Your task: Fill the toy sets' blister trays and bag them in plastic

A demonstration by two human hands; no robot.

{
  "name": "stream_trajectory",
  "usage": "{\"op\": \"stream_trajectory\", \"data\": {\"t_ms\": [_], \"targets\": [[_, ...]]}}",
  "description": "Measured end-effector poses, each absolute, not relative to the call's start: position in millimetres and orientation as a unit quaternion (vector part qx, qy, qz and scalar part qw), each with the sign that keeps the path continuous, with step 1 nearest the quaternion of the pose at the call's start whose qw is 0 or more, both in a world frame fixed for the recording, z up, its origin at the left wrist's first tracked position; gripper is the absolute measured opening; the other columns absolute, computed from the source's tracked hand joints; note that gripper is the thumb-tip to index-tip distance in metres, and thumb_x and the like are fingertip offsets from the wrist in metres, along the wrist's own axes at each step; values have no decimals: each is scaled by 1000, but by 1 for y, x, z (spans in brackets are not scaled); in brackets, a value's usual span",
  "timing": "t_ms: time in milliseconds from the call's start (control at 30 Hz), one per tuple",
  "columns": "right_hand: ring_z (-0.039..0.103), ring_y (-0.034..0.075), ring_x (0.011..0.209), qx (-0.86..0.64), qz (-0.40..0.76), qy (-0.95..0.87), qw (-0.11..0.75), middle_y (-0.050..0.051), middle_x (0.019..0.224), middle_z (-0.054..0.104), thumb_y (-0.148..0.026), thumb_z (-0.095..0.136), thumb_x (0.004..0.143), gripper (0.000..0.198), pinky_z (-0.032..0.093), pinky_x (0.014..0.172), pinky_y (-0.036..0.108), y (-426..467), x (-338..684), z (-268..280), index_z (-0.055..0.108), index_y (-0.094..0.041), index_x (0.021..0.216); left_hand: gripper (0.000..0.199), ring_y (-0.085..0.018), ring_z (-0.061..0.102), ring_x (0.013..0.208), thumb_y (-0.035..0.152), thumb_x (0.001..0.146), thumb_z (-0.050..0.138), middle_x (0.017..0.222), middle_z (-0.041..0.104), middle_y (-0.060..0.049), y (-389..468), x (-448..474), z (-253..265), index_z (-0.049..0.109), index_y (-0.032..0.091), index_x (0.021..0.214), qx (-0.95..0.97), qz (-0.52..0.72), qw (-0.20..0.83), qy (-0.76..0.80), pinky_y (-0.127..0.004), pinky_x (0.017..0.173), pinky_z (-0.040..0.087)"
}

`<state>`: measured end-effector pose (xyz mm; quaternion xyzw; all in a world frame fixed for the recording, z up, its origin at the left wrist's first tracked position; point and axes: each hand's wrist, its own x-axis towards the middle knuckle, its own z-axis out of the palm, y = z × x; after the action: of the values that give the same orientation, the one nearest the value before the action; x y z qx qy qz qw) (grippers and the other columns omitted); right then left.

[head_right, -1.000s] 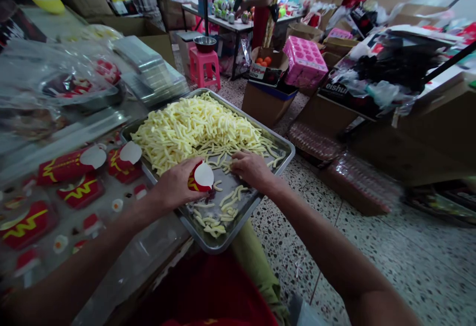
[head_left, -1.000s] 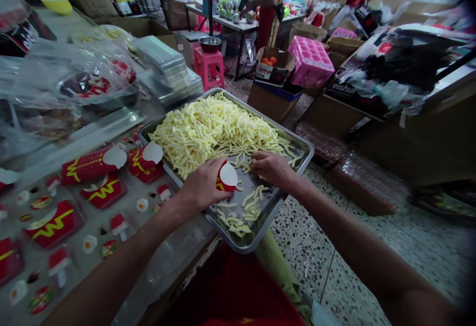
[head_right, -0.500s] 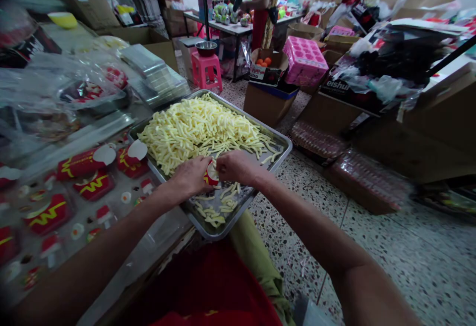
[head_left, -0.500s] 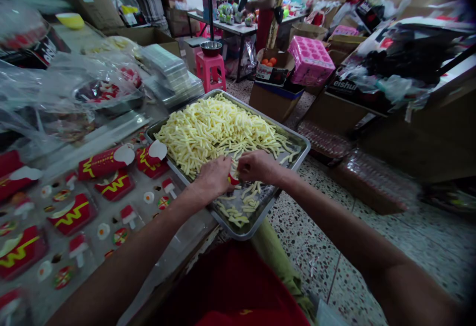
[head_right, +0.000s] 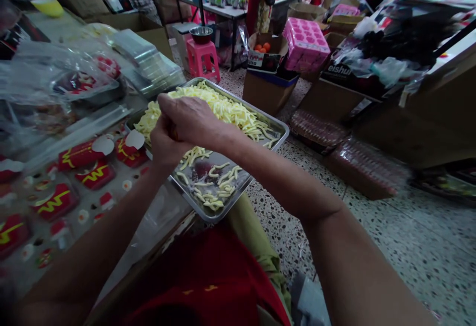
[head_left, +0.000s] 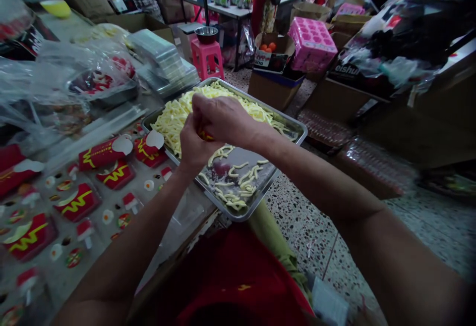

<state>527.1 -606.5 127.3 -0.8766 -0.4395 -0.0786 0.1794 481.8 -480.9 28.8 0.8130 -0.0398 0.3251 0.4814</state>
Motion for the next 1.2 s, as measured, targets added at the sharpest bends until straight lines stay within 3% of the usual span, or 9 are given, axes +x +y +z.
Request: {"op": "stream_trajectory", "data": {"t_ms": [67, 233, 300, 400, 567, 667, 867, 1000, 1200], "targets": [[56, 18, 80, -850, -30, -478, 219, 2, 88, 66, -16, 58, 88, 26, 39, 72, 30, -610, 526, 124, 58, -17, 113, 72, -27, 69, 107, 29, 60, 88, 115, 70, -7, -479, 479, 18, 58, 17, 124, 808, 319, 494, -40, -36, 93, 59], [59, 14, 82, -769, 38, -450, 452, 2, 91, 67, -31, 72, 86, 28, 46, 72, 27, -647, 525, 96, 63, -16, 108, 83, -26, 66, 117, 36, 65, 87, 130, 66, -10, -479, 472, 2, 53, 17, 138, 803, 242, 538, -82, -38, 104, 55], [60, 14, 80, -781, 31, -397, 481, 3, 89, 67, -37, 71, 87, 26, 46, 71, 27, -670, 522, 84, 68, -16, 102, 87, -27, 64, 122, 36, 64, 88, 136, 64, -13, -480, 470, 1, 52, 15, 141, 801, 200, 557, -91, -40, 109, 52], [59, 13, 74, -827, 54, -403, 387, 3, 89, 69, -29, 68, 89, 17, 44, 69, 28, -705, 516, 68, 75, -18, 100, 88, -28, 62, 126, 35, 62, 89, 140, 62, -14, -476, 469, 3, 54, 13, 140, 815, 174, 549, -59, -41, 113, 48], [59, 14, 74, -840, 173, -511, 52, 2, 93, 72, -7, 67, 77, 26, 33, 61, 28, -730, 511, 46, 78, -25, 91, 90, -28, 63, 123, 40, 60, 89, 137, 64, -12, -461, 458, 6, 56, 13, 139, 834, 170, 524, -15, -41, 112, 48], [57, 15, 71, -852, 170, -495, -16, 4, 88, 71, -10, 67, 76, 15, 26, 57, 30, -728, 515, 39, 76, -22, 80, 90, -28, 63, 123, 42, 60, 89, 136, 65, -11, -453, 447, 9, 56, 13, 139, 838, 178, 516, -8, -41, 112, 49], [56, 20, 83, -854, 98, -506, 72, 3, 85, 69, -15, 72, 72, 12, 36, 68, 30, -733, 517, 33, 73, -21, 81, 91, -29, 60, 128, 42, 64, 87, 142, 62, -12, -447, 430, 11, 53, 15, 144, 861, 181, 476, -8, -42, 115, 46], [54, 21, 89, -791, 134, -585, 123, 3, 86, 71, -11, 68, 72, 12, 40, 81, 33, -722, 504, 24, 67, -22, 76, 92, -29, 58, 130, 44, 65, 87, 144, 60, -11, -449, 423, 13, 52, 15, 146, 878, 164, 449, -21, -40, 116, 43], [52, 17, 78, -805, 125, -557, 160, 1, 72, 63, -4, 62, 70, 17, 38, 71, 28, -716, 501, 16, 58, -20, 66, 92, -28, 59, 129, 45, 64, 88, 141, 62, -11, -449, 409, 19, 53, 16, 145, 901, 157, 402, -35, -38, 114, 43]]}}
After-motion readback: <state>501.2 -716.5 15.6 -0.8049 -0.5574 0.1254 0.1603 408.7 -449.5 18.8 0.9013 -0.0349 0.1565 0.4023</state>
